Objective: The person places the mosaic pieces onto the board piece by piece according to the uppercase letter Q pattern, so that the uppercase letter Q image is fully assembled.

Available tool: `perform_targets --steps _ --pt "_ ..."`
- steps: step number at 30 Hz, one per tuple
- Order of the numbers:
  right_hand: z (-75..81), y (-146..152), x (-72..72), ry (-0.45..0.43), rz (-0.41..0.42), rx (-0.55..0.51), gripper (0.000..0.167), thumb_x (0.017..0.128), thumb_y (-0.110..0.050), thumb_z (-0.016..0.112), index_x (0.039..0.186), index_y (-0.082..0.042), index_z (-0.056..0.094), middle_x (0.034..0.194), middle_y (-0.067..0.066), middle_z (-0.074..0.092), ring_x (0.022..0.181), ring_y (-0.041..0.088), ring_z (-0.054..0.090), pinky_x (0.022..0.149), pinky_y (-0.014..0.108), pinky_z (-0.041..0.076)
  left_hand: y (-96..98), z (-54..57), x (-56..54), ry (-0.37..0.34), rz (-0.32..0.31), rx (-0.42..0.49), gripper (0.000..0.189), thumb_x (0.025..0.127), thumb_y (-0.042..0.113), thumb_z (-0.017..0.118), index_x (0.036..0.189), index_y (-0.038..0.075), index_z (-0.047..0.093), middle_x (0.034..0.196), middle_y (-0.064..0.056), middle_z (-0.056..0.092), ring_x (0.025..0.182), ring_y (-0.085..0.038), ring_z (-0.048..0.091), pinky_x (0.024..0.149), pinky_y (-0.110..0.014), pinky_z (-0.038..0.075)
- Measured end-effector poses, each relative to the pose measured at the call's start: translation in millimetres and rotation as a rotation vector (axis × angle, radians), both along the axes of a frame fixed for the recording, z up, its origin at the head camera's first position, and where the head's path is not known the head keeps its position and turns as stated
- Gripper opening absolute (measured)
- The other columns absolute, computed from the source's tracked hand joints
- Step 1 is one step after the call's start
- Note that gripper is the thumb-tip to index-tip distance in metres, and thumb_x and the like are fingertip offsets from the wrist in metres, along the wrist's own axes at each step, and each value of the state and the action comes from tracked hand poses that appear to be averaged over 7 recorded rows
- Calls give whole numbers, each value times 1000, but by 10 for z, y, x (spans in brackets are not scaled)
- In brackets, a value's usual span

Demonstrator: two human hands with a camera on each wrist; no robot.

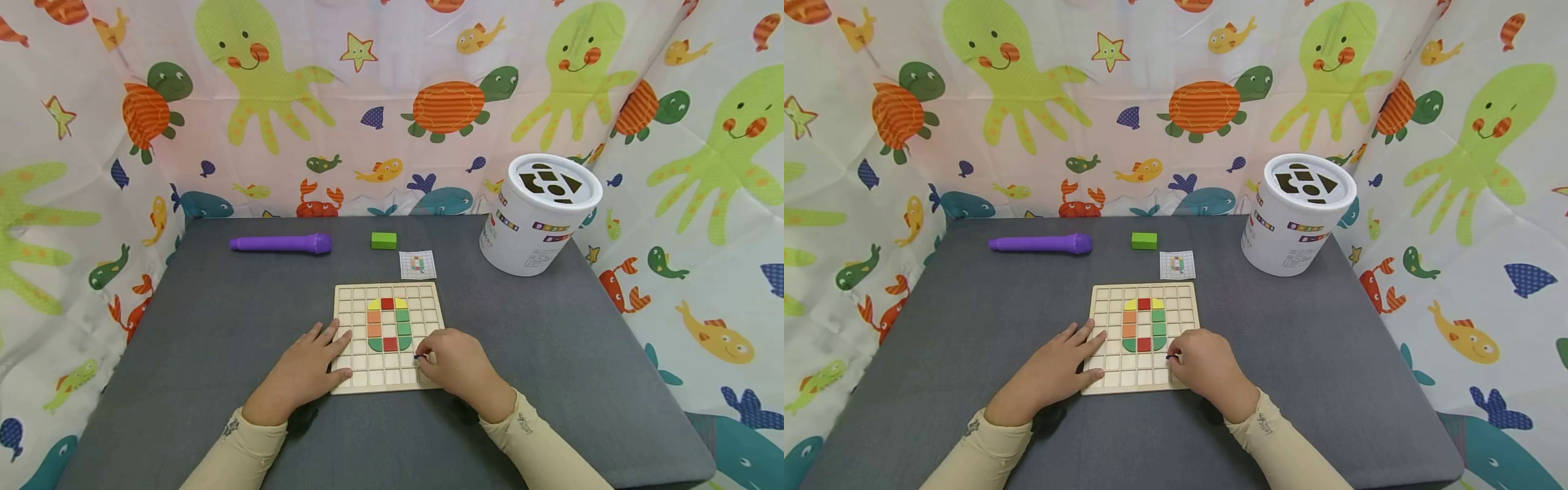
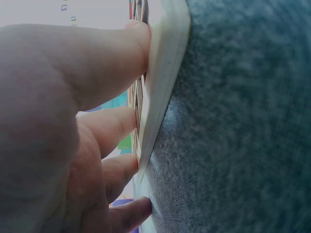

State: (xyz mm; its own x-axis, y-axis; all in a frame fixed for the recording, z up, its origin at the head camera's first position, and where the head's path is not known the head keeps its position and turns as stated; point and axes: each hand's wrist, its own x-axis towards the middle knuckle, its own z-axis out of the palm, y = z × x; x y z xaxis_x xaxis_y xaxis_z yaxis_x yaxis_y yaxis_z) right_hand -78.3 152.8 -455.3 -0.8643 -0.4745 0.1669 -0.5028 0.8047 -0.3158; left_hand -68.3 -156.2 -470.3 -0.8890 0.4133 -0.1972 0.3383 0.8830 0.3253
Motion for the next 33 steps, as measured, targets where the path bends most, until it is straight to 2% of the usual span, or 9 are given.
perform_targets --steps 3,9,12,21,27,33 --pt "-54 -105 -43 45 47 34 4 86 -14 85 86 -18 84 85 -8 76 74 7 65 65 31 58 0 4 6 6 -5 8 72 103 47 70 164 14 47 172 -18 29 156 -50 26 122 -65 28" --pt "-113 -201 -63 129 83 69 13 84 -10 85 79 -22 84 77 -10 73 68 6 65 57 28 55 6 7 13 6 -5 11 72 103 46 70 164 14 47 172 -18 30 155 -50 26 121 -66 29" --pt "-139 -216 -62 131 89 65 16 84 -10 86 77 -24 83 75 -11 72 66 4 62 55 26 53 8 9 15 8 -5 2 72 103 47 70 164 14 47 172 -18 30 156 -50 26 122 -65 29" --pt "-153 -247 -68 117 101 77 10 84 -15 91 83 -23 86 82 -10 76 75 8 71 61 30 60 9 -28 -2 17 -7 -6 75 103 48 68 165 13 44 173 -18 28 156 -49 25 122 -64 28" --pt "-128 -256 -58 89 97 94 6 86 -16 89 84 -22 87 83 -9 77 74 9 71 59 30 58 13 -28 9 18 -7 -3 78 104 48 68 165 9 42 172 -20 28 156 -49 25 123 -64 27" --pt "-140 -266 -73 109 98 93 10 85 -15 89 82 -25 87 81 -10 75 72 9 69 57 28 57 9 -19 22 13 -9 -4 77 104 48 67 166 9 41 173 -19 27 157 -49 24 123 -64 27"
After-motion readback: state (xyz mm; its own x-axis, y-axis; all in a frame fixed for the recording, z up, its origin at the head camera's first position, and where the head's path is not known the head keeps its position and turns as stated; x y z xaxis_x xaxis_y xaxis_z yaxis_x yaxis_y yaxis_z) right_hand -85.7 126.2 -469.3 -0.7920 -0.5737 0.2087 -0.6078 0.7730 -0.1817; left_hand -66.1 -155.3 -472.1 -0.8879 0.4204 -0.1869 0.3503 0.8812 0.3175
